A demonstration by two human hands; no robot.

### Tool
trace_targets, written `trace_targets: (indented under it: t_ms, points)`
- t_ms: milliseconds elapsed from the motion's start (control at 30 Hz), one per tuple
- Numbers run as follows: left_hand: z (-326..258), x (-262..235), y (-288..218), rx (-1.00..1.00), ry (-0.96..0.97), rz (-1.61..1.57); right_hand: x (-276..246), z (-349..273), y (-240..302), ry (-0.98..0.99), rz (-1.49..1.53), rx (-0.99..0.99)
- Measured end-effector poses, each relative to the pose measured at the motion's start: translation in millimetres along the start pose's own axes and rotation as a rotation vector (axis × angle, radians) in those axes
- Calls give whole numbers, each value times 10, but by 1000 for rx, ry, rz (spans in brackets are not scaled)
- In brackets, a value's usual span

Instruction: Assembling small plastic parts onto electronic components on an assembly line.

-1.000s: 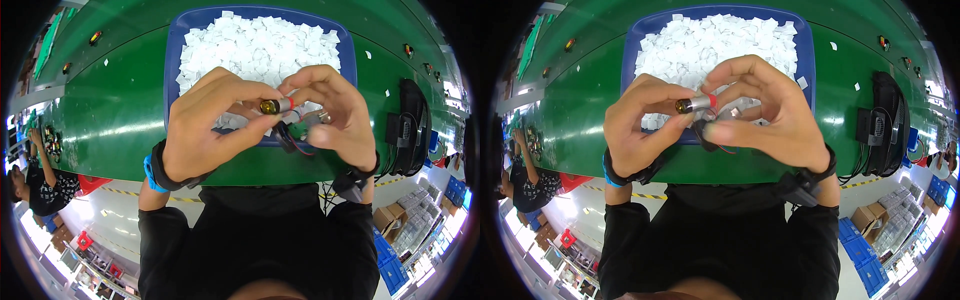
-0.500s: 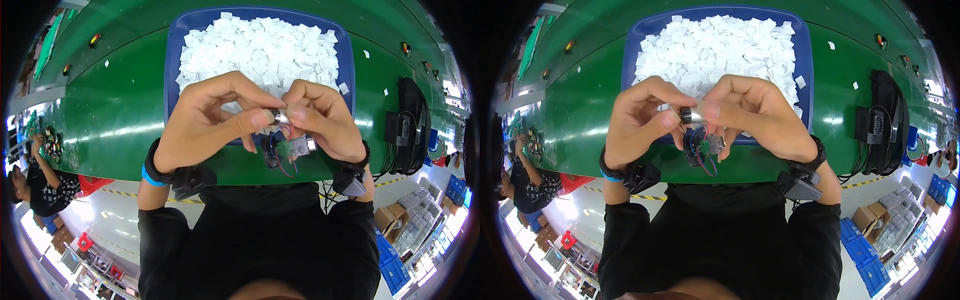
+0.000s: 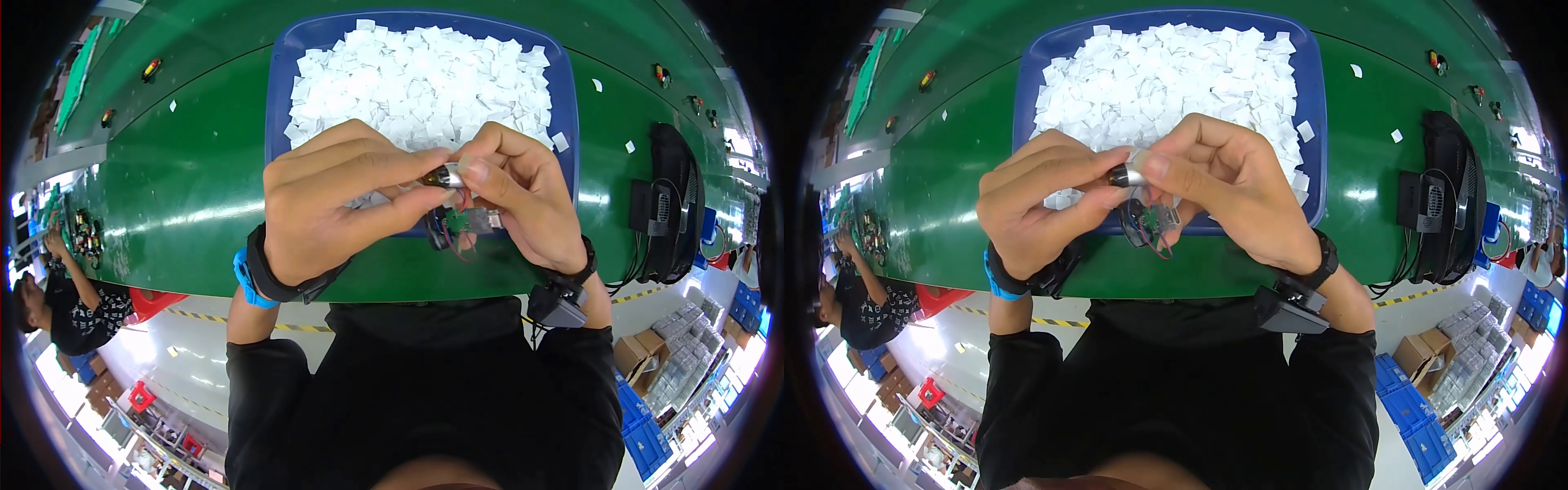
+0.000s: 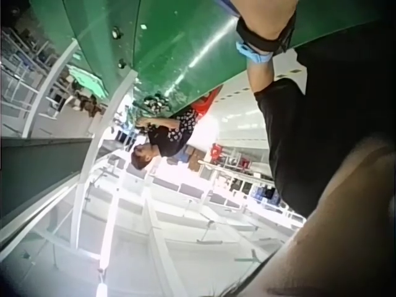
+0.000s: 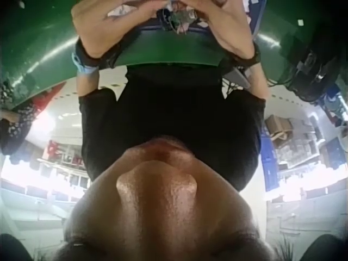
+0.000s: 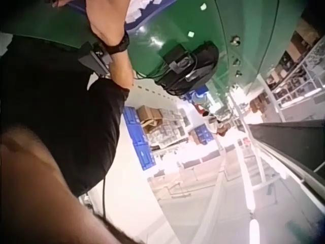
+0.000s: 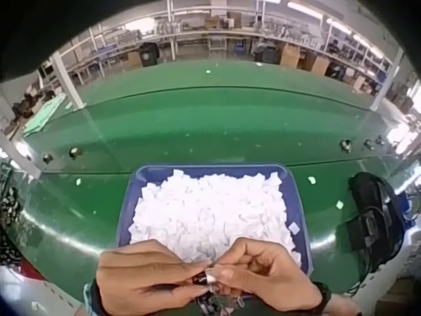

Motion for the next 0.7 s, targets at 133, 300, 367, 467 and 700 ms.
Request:
trace_targets:
  t_ms: [133, 300, 367, 467, 700]
  points:
    - [5, -1, 7, 3, -27, 46, 12, -11, 8, 16, -15, 0]
    - [-19, 9, 100, -100, 31, -92, 9, 3, 14, 60, -107, 39]
    - [-33, 36, 120, -125, 55, -132, 4, 8, 16, 50, -83, 31]
    - [-36, 82, 216, -266, 11, -411, -12, 17, 34, 30, -40, 11]
    - [-109, 154, 315, -474, 39, -724, 7, 3, 8, 81, -38, -35]
Point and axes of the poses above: each hand's wrist, its own z-axis towards the middle knuckle, its own x-axis out of the palm, y = z × x, the point moved 7 cm from there along z, towards the middle knuckle, and after that the axes turned 2 degrees about -y, right-handed, at the moved point
